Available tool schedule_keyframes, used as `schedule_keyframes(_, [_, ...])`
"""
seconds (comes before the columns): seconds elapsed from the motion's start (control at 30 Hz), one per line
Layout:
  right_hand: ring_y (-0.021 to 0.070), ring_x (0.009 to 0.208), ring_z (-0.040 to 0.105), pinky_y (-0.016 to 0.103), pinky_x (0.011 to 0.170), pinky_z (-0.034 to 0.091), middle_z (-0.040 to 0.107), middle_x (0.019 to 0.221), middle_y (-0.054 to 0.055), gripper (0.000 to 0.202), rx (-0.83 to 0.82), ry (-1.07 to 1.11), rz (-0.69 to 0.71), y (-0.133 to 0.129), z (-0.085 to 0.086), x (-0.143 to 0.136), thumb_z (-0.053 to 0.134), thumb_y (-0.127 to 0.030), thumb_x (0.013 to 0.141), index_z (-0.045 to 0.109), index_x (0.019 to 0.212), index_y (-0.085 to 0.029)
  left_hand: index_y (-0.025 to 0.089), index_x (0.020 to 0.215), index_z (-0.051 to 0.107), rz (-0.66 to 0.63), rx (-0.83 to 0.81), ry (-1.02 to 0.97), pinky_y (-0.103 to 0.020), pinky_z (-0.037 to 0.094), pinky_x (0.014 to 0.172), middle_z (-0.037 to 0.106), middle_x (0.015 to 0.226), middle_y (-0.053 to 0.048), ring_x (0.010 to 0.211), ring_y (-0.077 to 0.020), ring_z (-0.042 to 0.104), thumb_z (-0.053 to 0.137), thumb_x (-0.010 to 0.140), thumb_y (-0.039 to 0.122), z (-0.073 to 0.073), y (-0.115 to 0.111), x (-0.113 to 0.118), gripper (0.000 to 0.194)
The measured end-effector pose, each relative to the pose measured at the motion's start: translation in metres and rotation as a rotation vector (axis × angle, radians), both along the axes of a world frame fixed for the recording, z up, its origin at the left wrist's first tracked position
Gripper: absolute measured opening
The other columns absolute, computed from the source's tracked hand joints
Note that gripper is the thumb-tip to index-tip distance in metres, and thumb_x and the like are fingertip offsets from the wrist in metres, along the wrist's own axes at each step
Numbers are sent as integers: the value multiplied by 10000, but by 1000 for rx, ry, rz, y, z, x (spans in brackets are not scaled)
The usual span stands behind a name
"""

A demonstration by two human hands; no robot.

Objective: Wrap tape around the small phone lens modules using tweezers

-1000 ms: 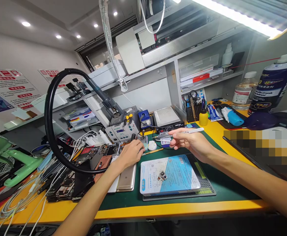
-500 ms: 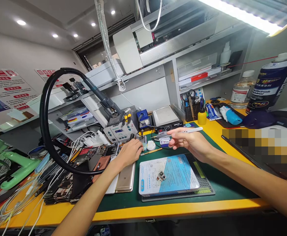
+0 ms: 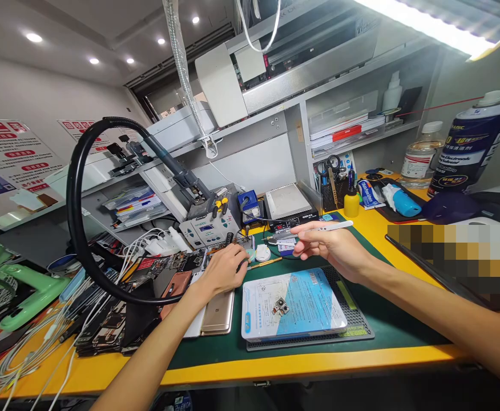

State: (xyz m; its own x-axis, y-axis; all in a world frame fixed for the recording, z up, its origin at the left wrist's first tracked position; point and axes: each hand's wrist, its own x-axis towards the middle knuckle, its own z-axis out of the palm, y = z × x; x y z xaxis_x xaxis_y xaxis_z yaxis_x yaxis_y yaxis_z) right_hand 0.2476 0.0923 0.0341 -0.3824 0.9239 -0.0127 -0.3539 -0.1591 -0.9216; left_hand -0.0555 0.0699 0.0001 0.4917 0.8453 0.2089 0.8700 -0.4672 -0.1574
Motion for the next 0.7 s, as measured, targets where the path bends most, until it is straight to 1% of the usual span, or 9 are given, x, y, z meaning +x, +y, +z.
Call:
schedule_keyframes(0.3, [197,654,733,284,624,574,765,659,80,158,2,6,4,-1,0,0,777,-172,751,792,904,-137,184,1229,670,-33,41,21,-433,610,891,687,1247,-94,1041,-231,695,653,1024,338,-4,6,-3,257])
schedule_keyframes(0.7, [190,646,734,272,617,579,766,654,77,140,-2,1,-4,-2,1,0,740,-146,761,789,892,-139,187,1224,672,-69,86,29,-415,617,871,691,1236,-92,1015,-220,700,647,1029,332,-16,10,-9,244])
